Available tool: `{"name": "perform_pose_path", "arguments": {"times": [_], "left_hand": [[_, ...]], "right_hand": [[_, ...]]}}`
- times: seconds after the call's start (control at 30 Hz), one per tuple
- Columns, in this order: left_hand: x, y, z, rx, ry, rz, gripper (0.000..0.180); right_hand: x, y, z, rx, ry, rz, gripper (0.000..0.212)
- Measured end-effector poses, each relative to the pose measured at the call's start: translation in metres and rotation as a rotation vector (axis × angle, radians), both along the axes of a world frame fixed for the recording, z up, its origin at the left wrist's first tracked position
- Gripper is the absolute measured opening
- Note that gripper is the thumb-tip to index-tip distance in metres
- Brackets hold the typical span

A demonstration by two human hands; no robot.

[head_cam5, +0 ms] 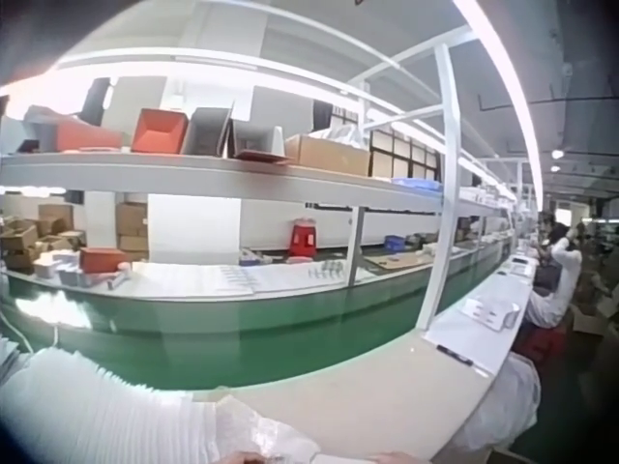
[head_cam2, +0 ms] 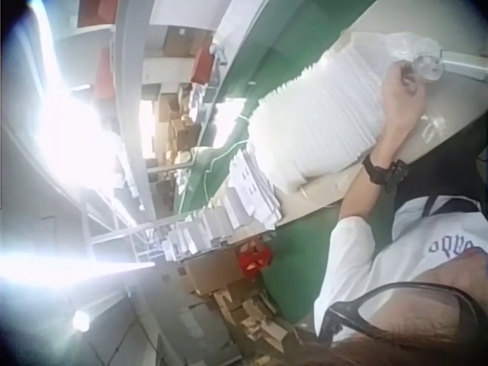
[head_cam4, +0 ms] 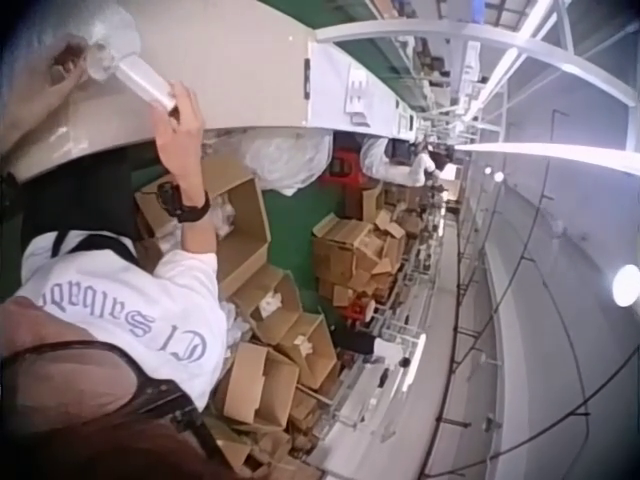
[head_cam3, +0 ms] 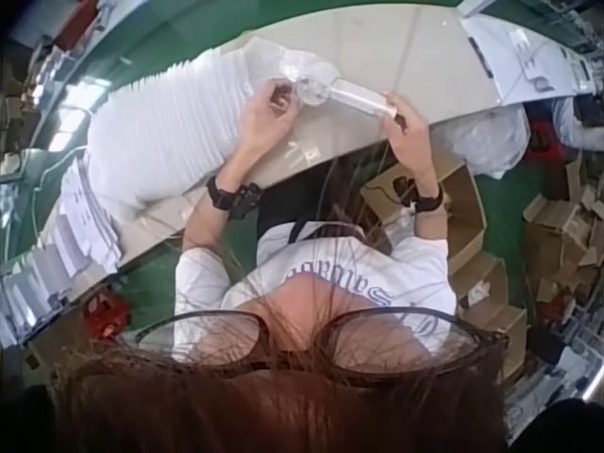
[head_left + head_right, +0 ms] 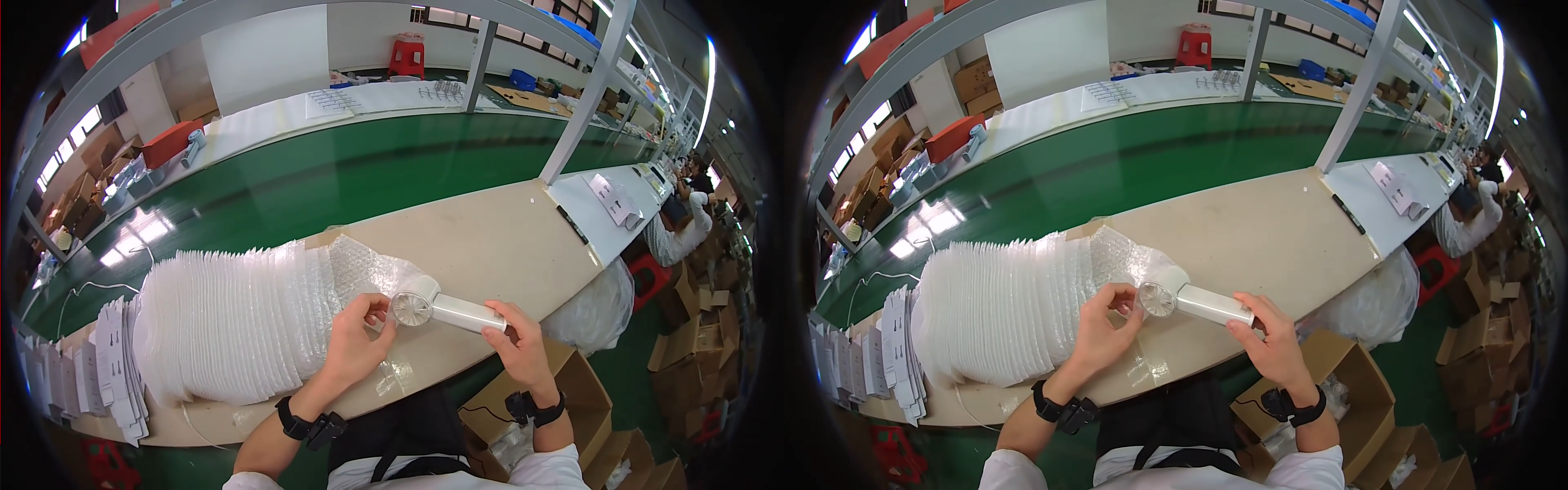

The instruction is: The person unties a bundle of bubble wrap bags, takes one, and wraps a white handheld fan in it. They place the wrapped fan into a cardboard box and then repeat the process with another fan.

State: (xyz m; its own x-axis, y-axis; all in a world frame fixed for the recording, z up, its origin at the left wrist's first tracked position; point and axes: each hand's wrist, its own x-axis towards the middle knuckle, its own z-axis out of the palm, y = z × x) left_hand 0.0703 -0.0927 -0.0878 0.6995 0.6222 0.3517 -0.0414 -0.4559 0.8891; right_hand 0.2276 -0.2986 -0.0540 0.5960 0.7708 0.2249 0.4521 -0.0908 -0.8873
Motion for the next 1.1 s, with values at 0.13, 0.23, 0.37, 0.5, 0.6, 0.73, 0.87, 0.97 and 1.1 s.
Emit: {"name": "perform_pose_path", "arguments": {"times": [0.13, 0.23, 0.37, 0.5, 0.6, 0.73, 0.87, 0.97, 1.1], "left_hand": [[0.002, 0.004, -0.003, -0.08, 0.016, -0.012, 0.025], [0.001, 0.005, -0.008, -0.118, 0.02, -0.012, 0.026], [-0.001, 0.008, -0.005, -0.062, 0.054, -0.096, 0.033], [-0.002, 0.003, 0.009, 0.214, 0.093, -0.101, 0.049], [0.002, 0.005, 0.007, 0.381, 0.12, -0.073, 0.061], [0.002, 0.01, -0.001, 0.416, 0.182, -0.104, 0.072], [-0.003, 0.015, 0.001, 0.314, 0.246, -0.198, 0.075], [-0.006, 0.016, 0.005, 0.357, 0.255, -0.203, 0.075], [-0.007, 0.014, 0.008, 0.436, 0.183, -0.209, 0.075]], "right_hand": [[-0.004, 0.006, -0.009, 0.031, -0.028, -0.008, 0.037], [-0.004, 0.007, -0.008, 0.03, -0.297, 0.004, 0.038], [-0.004, 0.007, -0.005, 0.024, -0.57, 0.055, 0.039], [-0.001, 0.006, -0.008, 0.047, -0.549, 0.095, 0.039], [0.002, 0.004, -0.01, 0.045, -0.396, 0.1, 0.038], [0.004, 0.004, -0.012, 0.019, -0.109, 0.086, 0.035], [0.003, 0.006, -0.011, 0.024, 0.02, 0.082, 0.034], [-0.001, 0.008, -0.005, 0.016, -0.019, 0.085, 0.033], [-0.006, 0.011, 0.003, 0.008, -0.232, 0.065, 0.032]]}}
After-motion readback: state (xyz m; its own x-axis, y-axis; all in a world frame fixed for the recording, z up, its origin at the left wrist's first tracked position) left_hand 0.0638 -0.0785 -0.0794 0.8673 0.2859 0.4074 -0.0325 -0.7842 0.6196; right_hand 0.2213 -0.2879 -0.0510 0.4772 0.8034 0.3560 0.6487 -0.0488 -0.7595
